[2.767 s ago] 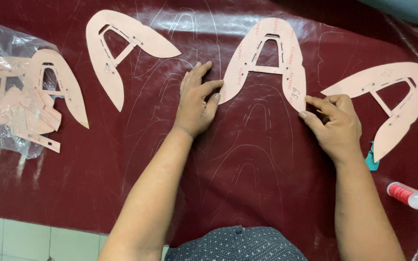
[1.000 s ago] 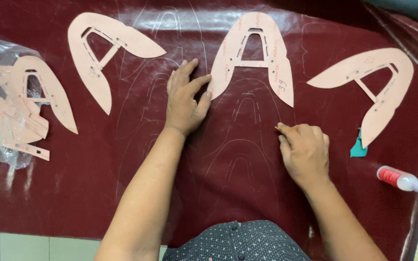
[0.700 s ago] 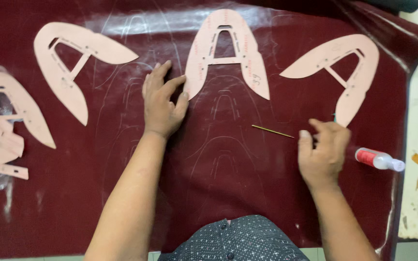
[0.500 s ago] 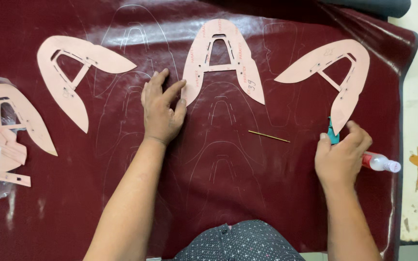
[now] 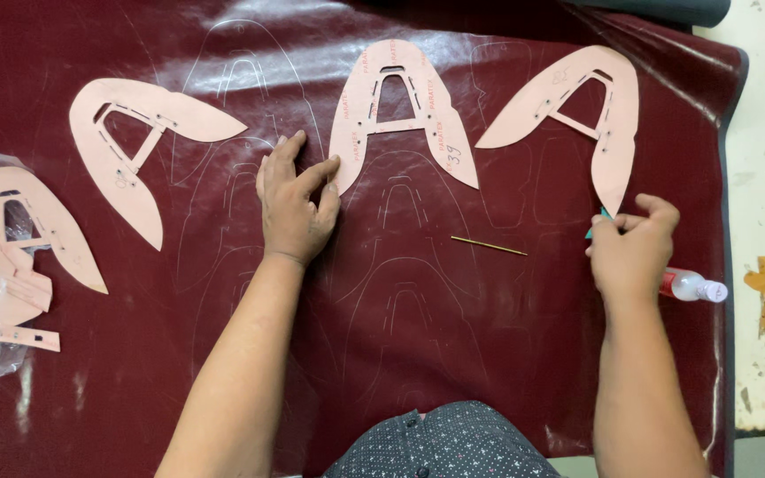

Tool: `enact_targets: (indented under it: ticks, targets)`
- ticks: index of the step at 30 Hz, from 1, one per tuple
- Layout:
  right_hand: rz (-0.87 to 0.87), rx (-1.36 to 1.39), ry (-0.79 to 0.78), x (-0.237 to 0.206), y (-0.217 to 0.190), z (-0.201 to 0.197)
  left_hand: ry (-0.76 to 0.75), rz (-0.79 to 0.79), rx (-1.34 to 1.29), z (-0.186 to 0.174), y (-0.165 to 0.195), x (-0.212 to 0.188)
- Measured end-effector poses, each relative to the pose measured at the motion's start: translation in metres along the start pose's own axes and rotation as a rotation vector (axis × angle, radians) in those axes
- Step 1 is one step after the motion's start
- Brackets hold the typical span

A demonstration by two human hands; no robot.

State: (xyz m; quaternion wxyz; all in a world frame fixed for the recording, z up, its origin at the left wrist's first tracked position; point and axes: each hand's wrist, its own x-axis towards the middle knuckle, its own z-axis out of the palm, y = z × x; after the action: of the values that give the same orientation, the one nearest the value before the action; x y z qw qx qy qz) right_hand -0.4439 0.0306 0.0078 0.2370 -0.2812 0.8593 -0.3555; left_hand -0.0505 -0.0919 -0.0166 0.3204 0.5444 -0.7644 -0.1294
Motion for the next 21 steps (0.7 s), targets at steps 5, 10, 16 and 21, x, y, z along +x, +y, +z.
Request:
enact_targets:
  ticks: [5, 10, 16, 21]
  targets:
    - [0.049, 1.051, 0.017, 0.024, -0.006, -0.01, -0.01, -0.009, 0.011, 0.001, -0.001, -0.005]
    - [-0.377, 0.785, 0.602, 0.086, 0.02, -0.037, -0.014, -0.013, 0.004, 0.003, 0.003, -0.008]
    - [-0.231, 0.608, 0.479, 0.105, 0.048, -0.085, -0.003, 0.001, 0.02, 0.002, 0.003, -0.003]
    - [-0.344, 0.422, 0.202, 0.014, 0.026, -0.108, 0.063, 0.051, 0.023, 0.011, -0.003, -0.005]
